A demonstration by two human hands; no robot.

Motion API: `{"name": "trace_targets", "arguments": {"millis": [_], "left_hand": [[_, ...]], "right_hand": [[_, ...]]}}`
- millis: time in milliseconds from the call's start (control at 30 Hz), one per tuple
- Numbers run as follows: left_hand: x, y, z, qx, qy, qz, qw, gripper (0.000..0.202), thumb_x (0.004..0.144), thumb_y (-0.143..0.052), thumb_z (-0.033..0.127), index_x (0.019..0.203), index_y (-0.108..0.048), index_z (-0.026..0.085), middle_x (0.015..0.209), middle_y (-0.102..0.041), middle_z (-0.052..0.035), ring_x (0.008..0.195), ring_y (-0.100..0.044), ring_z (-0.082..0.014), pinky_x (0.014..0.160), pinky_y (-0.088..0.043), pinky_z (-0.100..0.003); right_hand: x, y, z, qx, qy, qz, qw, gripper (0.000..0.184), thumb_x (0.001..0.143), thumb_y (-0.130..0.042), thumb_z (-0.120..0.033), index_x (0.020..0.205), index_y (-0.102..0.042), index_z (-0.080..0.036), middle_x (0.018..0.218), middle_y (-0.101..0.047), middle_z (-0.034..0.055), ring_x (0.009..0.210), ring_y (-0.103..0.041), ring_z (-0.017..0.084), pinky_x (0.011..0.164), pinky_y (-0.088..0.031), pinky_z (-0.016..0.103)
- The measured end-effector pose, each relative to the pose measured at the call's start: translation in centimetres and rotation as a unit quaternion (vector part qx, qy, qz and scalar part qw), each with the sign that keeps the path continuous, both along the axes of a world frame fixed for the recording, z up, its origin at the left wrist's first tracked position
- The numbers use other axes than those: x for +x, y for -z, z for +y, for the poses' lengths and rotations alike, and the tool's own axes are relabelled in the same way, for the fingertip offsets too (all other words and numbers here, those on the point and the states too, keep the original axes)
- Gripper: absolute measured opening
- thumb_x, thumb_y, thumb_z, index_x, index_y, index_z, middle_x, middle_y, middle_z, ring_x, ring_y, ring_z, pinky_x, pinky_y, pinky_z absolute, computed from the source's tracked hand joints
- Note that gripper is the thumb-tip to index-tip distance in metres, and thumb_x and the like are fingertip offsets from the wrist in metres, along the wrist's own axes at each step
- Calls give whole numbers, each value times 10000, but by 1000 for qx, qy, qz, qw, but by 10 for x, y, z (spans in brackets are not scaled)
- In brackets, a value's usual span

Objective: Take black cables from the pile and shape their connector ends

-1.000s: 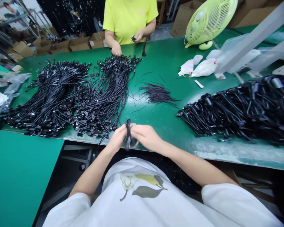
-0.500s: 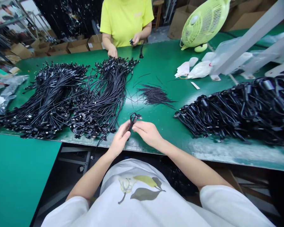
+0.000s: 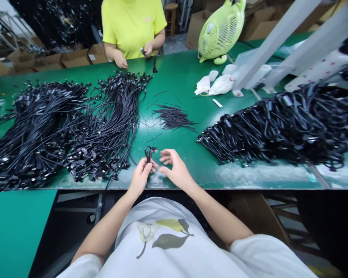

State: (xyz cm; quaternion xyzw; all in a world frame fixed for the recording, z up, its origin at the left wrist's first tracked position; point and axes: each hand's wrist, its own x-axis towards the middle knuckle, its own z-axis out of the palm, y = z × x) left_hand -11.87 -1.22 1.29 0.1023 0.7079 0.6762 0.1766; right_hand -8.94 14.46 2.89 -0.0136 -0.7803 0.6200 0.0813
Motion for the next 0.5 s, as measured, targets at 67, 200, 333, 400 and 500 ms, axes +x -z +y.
{"name": "trace_targets", "arguments": {"millis": [67, 200, 333, 400, 500], "left_hand": [[4, 2, 3, -85, 31, 57, 994, 256, 912, -488, 416, 974, -571, 181, 812, -619, -16, 689, -544, -134, 673, -434, -255], [17, 8, 13, -149, 61, 97, 982, 272, 951, -409, 392, 1060, -543, 182, 715, -545, 16, 622, -509, -126, 612, -392, -248], [23, 17, 27, -81, 63, -6, 995, 340, 961, -360, 482, 1064, -508, 193, 580, -407, 72, 448, -375, -85, 458, -316, -209], [22, 21, 35, -25, 43, -85, 995, 372, 931, -407, 539, 1084, -482, 208, 550, -311, 102, 390, -256, -68, 384, -226, -192], [17, 25, 43, 36, 26, -147, 988, 380, 886, -479, 575, 1001, -483, 213, 550, -295, 109, 378, -212, -57, 357, -207, -180]], "right_hand": [[-2, -4, -4, -47, 7, 23, 999, 606, 703, -736, -329, 1249, -497, -217, 1215, -566, 76, 1011, -597, 183, 880, -471, 327], [-13, 0, -13, -71, 34, 51, 996, 163, 822, -628, -287, 964, -640, -208, 922, -658, 10, 860, -617, 146, 837, -474, 285], [-24, 17, -14, -28, 108, 96, 989, 117, 826, -651, -320, 790, -654, -208, 790, -622, 0, 746, -581, 136, 749, -469, 271], [-27, 23, -10, -34, 105, 88, 990, 110, 806, -669, -316, 796, -638, -211, 798, -622, 2, 770, -585, 145, 767, -471, 283], [-26, 29, -2, -158, 93, 24, 983, 320, 762, -691, -324, 1050, -574, -251, 1056, -625, 20, 797, -606, 144, 683, -491, 274]]}}
